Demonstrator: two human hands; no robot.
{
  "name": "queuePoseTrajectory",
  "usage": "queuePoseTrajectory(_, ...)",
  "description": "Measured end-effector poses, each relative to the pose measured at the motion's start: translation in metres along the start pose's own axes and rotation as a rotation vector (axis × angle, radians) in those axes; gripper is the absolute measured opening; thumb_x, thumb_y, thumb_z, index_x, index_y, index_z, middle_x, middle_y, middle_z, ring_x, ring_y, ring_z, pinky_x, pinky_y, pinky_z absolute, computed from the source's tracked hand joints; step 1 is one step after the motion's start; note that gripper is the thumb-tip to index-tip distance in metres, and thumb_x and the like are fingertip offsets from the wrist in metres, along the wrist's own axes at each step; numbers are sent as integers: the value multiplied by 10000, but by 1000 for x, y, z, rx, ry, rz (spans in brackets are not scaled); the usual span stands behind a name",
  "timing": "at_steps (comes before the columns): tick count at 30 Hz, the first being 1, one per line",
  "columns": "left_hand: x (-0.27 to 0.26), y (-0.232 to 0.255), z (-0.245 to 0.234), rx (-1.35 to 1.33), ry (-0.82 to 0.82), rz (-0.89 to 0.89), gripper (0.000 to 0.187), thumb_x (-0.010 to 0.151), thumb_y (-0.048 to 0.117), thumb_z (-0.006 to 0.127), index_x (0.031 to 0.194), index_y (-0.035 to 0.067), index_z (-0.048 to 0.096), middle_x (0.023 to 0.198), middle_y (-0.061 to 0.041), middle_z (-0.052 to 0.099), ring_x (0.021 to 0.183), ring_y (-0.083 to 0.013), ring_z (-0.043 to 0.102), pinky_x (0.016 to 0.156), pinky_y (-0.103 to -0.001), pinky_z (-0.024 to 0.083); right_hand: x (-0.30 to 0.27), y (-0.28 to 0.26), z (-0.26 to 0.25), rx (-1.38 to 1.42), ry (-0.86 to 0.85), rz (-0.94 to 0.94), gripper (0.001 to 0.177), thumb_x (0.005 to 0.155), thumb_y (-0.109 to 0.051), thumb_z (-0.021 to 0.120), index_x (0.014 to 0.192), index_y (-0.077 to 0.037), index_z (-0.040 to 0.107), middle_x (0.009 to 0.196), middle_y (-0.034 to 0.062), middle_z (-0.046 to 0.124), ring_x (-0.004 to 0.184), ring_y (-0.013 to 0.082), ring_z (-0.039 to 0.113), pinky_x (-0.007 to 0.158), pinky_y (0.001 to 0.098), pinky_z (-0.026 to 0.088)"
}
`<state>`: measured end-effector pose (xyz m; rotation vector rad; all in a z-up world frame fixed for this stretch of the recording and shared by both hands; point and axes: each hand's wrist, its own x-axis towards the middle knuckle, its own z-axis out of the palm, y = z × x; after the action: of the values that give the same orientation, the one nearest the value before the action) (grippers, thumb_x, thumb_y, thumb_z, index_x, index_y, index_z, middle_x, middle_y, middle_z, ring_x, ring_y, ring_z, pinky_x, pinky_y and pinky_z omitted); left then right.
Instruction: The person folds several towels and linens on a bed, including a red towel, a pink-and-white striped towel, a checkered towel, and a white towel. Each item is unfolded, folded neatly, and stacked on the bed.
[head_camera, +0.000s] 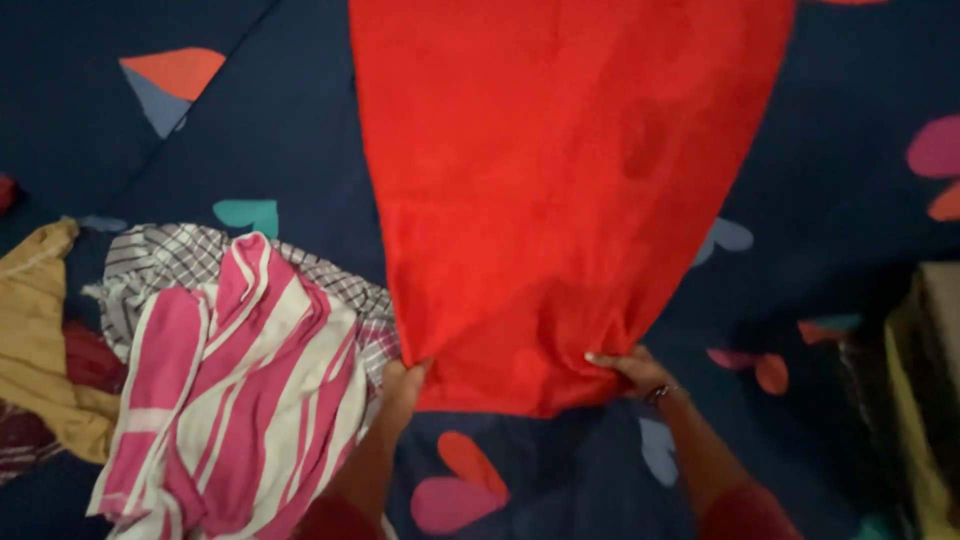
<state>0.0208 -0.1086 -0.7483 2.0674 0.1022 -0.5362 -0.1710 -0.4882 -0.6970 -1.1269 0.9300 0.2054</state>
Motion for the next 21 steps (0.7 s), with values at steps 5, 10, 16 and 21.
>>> queuePoseTrajectory(5, -37, 7, -49, -498, -146, -64, 414, 936, 234, 680, 1263, -20, 692, 1144, -146, 738, 980, -275, 692, 864, -409, 551, -95, -9, -15, -244, 58, -86, 977, 698, -192, 923, 1506, -18, 402, 1533, 131, 509, 1409, 292, 478, 1172, 455, 382)
queuePoseTrajectory(10, -121, 17, -100, -698, -202, -147, 449, 951, 241, 659, 1287, -57, 639, 1175, -159, 733, 1022, -282, 706, 868, -413, 563, -216, 0, 11, 110, -5, -123, 806, 715, -191, 847, 1422, 11, 514, 1437, 161, 613, 1311, 320, 580, 1078, 497, 477)
queuePoseTrajectory(16, -256, 66, -192, -824, -156, -160, 503, 979, 278, 649, 1338, -64, 562, 1291, -194, 669, 1100, -319, 682, 908, -451, 578, -391, 5, 42, 198, -23, -353, 555, 800, -181, 777, 1293, 13, 609, 1295, 165, 673, 1146, 333, 626, 920, 526, 491)
queuePoseTrajectory(21, -362, 91, -260, -1041, -91, -266, 451, 958, 267, 622, 1342, 38, 562, 1296, -128, 646, 1122, -327, 648, 907, -535, 557, -504, 24, 67, 291, -28, -379, 432, 772, -106, 744, 1192, -31, 669, 1193, 84, 736, 1126, 257, 677, 959, 461, 541)
